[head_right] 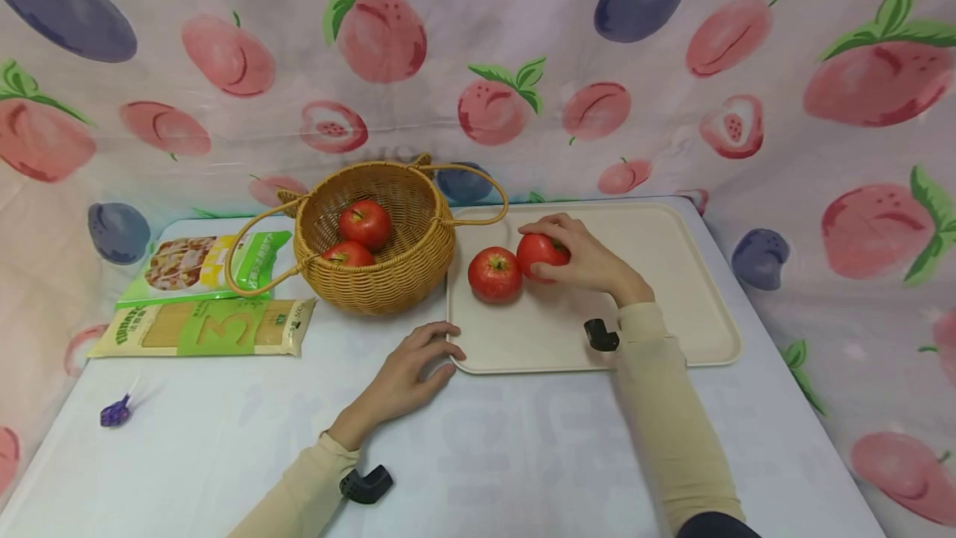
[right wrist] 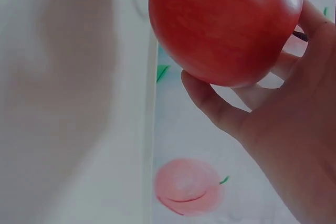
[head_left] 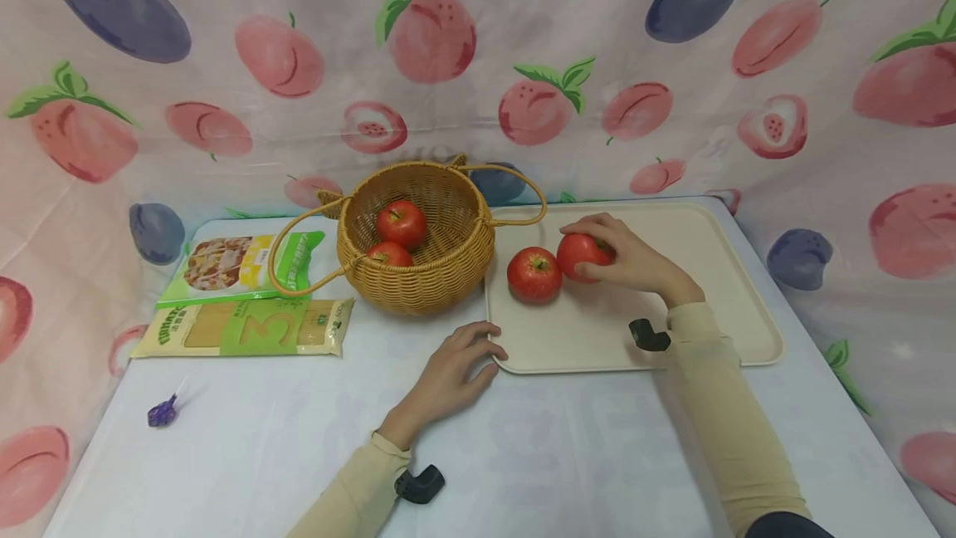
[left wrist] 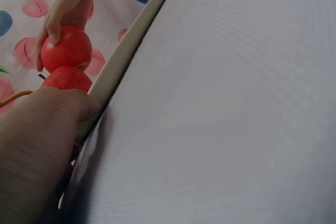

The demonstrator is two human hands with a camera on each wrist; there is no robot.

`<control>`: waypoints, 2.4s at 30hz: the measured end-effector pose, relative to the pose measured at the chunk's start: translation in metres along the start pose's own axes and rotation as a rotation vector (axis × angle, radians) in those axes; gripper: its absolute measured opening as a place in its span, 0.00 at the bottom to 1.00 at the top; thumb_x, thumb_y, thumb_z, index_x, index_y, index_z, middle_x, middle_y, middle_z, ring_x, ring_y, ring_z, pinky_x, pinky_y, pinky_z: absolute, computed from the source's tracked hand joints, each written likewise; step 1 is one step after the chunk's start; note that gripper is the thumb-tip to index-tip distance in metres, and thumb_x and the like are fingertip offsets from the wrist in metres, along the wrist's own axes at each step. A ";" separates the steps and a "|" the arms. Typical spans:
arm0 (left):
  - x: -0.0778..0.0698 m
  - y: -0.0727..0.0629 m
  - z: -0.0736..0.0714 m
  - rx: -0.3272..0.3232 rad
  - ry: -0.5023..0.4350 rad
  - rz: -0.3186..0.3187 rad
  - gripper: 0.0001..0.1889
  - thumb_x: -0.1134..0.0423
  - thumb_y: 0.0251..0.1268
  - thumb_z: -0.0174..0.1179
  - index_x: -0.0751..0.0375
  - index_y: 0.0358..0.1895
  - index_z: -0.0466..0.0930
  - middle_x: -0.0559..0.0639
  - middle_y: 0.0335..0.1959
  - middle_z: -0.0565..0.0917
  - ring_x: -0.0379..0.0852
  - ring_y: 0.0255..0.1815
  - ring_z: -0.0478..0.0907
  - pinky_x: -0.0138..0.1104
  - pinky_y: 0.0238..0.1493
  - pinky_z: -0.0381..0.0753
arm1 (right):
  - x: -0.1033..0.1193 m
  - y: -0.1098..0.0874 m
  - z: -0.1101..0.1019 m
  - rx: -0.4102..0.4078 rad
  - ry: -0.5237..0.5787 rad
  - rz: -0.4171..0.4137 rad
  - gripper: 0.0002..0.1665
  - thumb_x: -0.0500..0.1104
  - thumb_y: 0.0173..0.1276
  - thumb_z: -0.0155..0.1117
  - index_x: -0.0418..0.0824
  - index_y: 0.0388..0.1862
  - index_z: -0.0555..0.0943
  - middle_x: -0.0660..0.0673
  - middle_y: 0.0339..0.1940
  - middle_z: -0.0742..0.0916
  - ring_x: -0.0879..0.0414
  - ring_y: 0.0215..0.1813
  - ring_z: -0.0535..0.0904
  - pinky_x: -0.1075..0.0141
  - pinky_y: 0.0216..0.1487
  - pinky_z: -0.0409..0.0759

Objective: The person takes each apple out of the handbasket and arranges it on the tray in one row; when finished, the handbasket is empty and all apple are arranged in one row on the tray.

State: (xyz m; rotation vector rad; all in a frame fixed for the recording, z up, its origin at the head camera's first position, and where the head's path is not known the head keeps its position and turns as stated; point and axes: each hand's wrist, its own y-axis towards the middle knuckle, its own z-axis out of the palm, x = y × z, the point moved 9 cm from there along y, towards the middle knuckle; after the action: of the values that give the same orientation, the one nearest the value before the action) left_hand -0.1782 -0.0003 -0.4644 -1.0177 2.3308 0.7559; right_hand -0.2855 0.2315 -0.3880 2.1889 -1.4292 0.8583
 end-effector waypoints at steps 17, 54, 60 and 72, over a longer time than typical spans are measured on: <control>0.000 0.000 0.001 0.007 0.008 -0.009 0.07 0.60 0.63 0.60 0.43 0.42 0.80 0.43 0.60 0.73 0.41 0.66 0.66 0.43 0.63 0.69 | -0.020 0.002 0.019 0.071 -0.160 0.083 0.35 0.55 0.58 0.68 0.52 0.65 0.70 0.42 0.61 0.70 0.44 0.60 0.63 0.45 0.55 0.73; 0.001 -0.001 0.001 0.000 0.014 0.008 0.07 0.60 0.62 0.60 0.44 0.42 0.80 0.43 0.60 0.73 0.41 0.66 0.66 0.42 0.63 0.69 | 0.008 0.014 0.004 -0.079 -0.029 -0.071 0.26 0.52 0.64 0.63 0.51 0.61 0.72 0.48 0.61 0.75 0.49 0.65 0.67 0.42 0.63 0.69; 0.000 -0.001 0.000 -0.007 0.011 0.012 0.07 0.61 0.62 0.60 0.44 0.42 0.80 0.44 0.59 0.73 0.41 0.66 0.66 0.43 0.63 0.69 | 0.030 0.022 -0.001 -0.138 -0.008 -0.166 0.20 0.47 0.66 0.62 0.49 0.56 0.75 0.48 0.58 0.78 0.49 0.62 0.70 0.44 0.61 0.71; 0.003 -0.002 0.003 0.016 0.028 -0.001 0.07 0.58 0.64 0.58 0.41 0.43 0.79 0.42 0.61 0.72 0.40 0.67 0.65 0.42 0.65 0.68 | 0.068 0.039 0.002 -0.157 -0.006 -0.295 0.16 0.44 0.67 0.61 0.46 0.53 0.78 0.47 0.51 0.82 0.52 0.54 0.74 0.51 0.58 0.72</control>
State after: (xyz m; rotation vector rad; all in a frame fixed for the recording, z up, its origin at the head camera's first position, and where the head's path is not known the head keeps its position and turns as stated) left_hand -0.1783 -0.0008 -0.4690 -1.0282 2.3564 0.7255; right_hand -0.3010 0.1680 -0.3436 2.2091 -1.0966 0.6149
